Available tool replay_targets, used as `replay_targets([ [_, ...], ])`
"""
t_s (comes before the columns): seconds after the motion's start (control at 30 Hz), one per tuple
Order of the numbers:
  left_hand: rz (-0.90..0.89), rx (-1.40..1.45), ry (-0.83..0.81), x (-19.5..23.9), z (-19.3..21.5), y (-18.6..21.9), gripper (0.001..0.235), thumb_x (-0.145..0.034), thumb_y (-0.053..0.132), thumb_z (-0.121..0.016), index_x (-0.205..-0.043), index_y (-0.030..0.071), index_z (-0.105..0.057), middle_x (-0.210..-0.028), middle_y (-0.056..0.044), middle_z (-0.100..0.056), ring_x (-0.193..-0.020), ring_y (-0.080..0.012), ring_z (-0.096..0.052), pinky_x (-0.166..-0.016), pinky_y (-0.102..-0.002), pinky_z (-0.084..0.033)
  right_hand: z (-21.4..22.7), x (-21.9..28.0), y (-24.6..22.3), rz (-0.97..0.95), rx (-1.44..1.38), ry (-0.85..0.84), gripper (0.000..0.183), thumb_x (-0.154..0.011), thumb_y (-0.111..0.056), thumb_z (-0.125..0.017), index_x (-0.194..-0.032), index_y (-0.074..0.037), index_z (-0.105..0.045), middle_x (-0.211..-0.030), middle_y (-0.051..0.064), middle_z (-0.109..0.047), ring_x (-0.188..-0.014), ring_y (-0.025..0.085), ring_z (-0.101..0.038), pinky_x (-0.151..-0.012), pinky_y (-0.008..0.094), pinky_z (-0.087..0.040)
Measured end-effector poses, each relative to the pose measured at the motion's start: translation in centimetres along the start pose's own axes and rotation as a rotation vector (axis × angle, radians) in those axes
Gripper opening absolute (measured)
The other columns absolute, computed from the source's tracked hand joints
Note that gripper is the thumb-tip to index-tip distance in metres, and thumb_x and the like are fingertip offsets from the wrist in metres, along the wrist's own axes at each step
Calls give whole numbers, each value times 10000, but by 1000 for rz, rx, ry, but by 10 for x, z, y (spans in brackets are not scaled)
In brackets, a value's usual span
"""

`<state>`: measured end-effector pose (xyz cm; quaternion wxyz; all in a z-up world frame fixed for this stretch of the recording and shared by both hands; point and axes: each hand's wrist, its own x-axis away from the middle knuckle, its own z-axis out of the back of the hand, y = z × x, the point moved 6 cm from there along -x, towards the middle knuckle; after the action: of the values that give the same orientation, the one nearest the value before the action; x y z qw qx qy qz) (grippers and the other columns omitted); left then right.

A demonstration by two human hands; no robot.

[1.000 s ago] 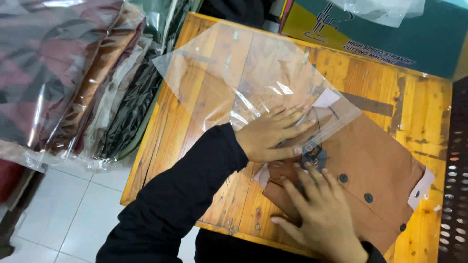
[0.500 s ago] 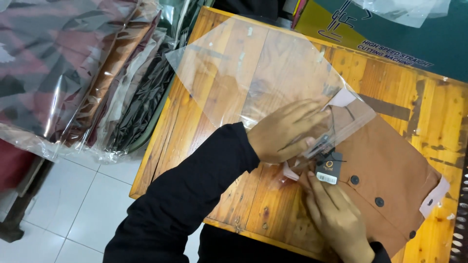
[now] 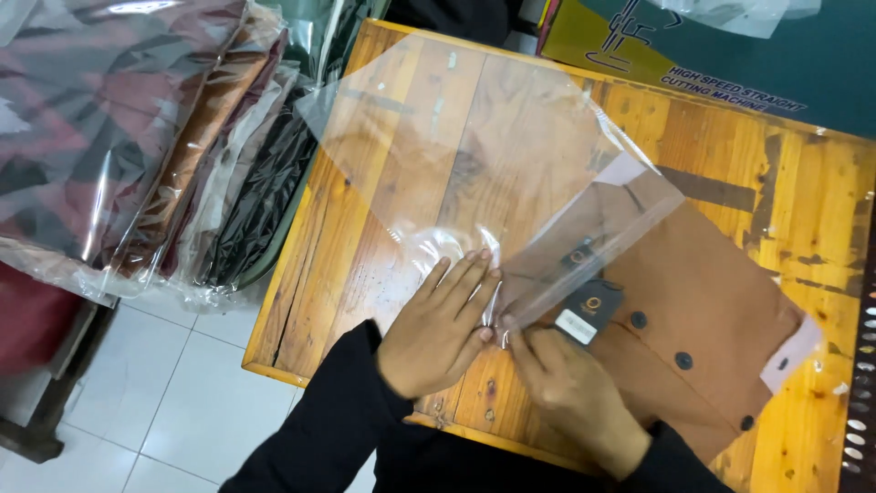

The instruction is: Folding garments and placing them into plastic bags for shipping at a packaging station.

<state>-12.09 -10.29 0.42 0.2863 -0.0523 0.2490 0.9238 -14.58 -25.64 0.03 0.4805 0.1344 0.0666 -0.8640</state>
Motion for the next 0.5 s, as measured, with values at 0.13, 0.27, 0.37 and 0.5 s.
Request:
replay_targets([
  [0.13, 16, -57, 21, 5, -3, 1, 626, -1052, 298, -362, -1577, -36, -299, -1654, -264, -298, -1562, -387, -256, -1289, -520, -166, 22, -10, 0, -41, -175, 33, 409, -955, -132, -610, -1347, -14, -600, -1057, 93, -633, -879, 253, -648, -730, 331, -573],
  [0.27, -18, -83, -11, 4, -2, 5, 712, -1055, 477, -345, -1614, 42, -265, -1682, -243, -247, -1572, -389, -244, -1280, -523, -169, 68, 16, 63, -133, -292, 181, 371, -900, -399, -679, -1171, -146, -701, -1205, 164, -645, -1110, 396, -676, -892, 553, -572],
  [0.37, -47, -119, 5, 5, -6, 5, 733, -1046, 581, -358, -1625, 138, -281, -1691, -242, -209, -1574, -418, -237, -1280, -557, -171, 57, 69, 124, -347, 95, -40, 662, -821, -730, -476, -1363, -380, -628, -1608, 139, -478, -1511, 488, -379, -1153, 677, -310],
  [0.5, -49, -159, 1, 0, -7, 8, 751, -1025, 570, -394, -1629, 140, -276, -1695, -232, -198, -1579, -406, -206, -1285, -536, -162, 26, 101, 155, -513, -15, -196, 754, -787, -707, -544, -1477, -405, -512, -1753, 204, -181, -1571, 536, -157, -1113, 727, -166],
])
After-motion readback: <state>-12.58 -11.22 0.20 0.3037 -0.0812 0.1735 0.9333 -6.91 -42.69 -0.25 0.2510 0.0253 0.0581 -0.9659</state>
